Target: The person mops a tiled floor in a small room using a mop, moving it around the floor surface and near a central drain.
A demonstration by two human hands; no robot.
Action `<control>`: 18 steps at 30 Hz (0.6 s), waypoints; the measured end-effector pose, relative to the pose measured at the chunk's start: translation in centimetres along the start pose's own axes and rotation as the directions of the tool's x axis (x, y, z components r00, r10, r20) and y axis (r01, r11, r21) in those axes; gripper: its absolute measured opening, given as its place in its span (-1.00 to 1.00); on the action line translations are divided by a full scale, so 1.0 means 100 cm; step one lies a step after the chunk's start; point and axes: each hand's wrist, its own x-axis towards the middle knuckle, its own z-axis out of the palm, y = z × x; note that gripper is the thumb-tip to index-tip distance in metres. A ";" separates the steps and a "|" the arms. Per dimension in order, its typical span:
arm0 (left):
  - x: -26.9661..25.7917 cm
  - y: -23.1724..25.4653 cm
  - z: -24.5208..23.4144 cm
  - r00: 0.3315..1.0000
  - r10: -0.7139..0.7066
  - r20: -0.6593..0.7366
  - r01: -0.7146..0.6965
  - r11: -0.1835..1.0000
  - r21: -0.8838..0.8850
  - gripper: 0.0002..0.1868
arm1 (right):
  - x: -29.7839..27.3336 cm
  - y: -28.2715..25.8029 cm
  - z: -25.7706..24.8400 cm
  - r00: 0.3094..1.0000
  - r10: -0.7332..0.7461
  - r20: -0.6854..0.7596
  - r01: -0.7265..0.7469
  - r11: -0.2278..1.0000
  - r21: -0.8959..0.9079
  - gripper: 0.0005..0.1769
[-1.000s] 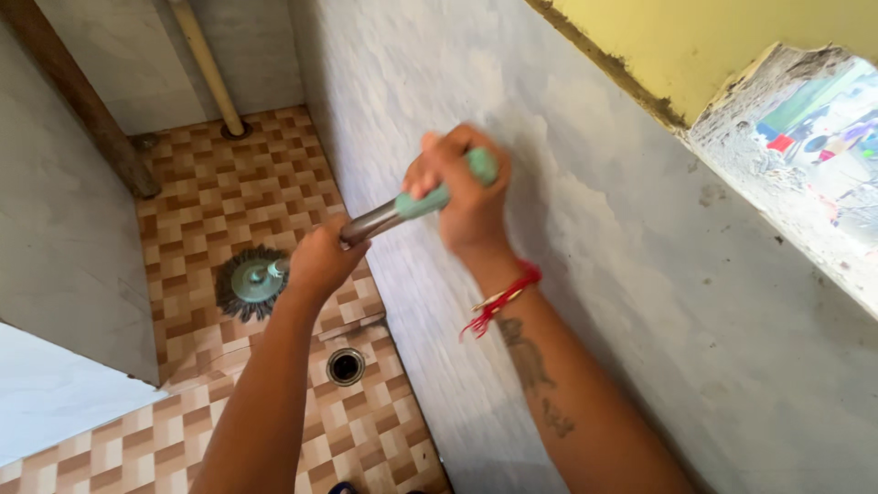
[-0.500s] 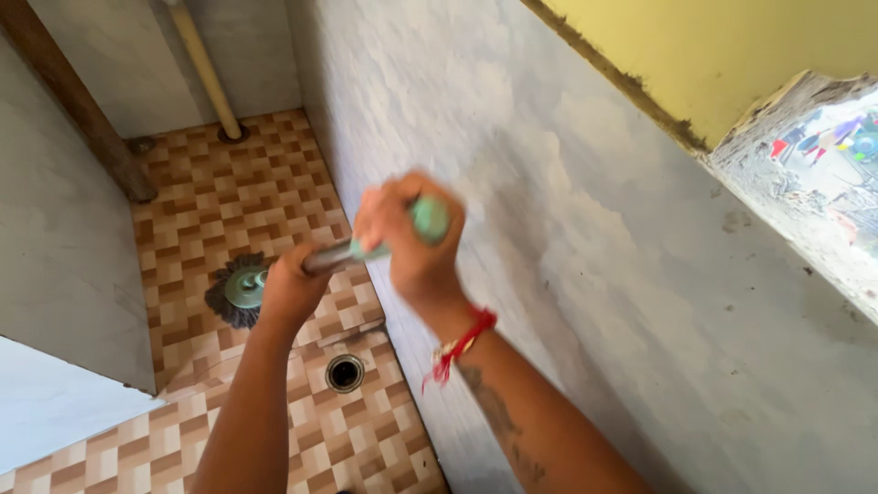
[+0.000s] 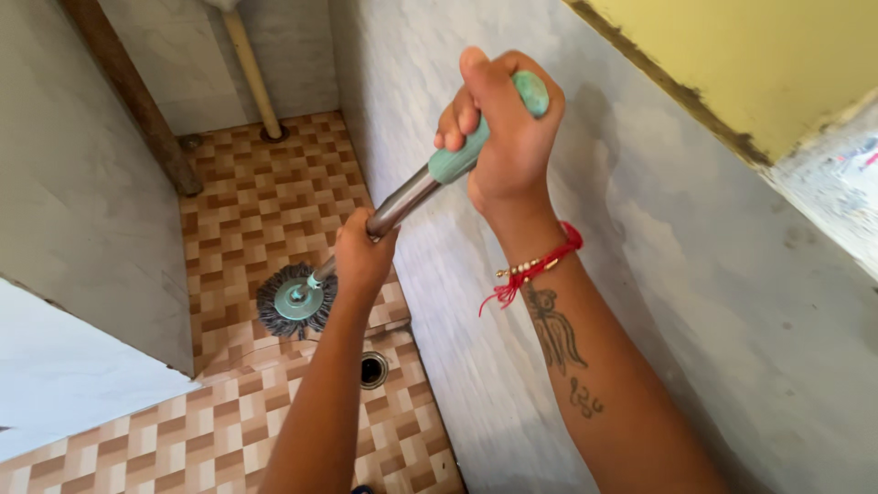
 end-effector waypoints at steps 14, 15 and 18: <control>-0.030 -0.094 -0.042 0.999 -0.038 -0.028 0.038 0.999 0.030 -0.68 | -0.118 0.038 0.031 0.987 0.056 0.152 -0.034 0.988 -0.149 -0.74; -0.028 -0.084 -0.042 0.999 -0.037 -0.028 0.037 0.999 0.010 -0.66 | -0.109 0.033 0.033 0.991 0.026 0.130 -0.003 0.986 -0.168 -0.72; -0.025 -0.040 -0.038 0.995 -0.086 0.044 0.087 0.996 -0.007 -0.73 | -0.069 0.009 0.042 0.994 -0.014 0.110 0.027 0.992 -0.123 -0.68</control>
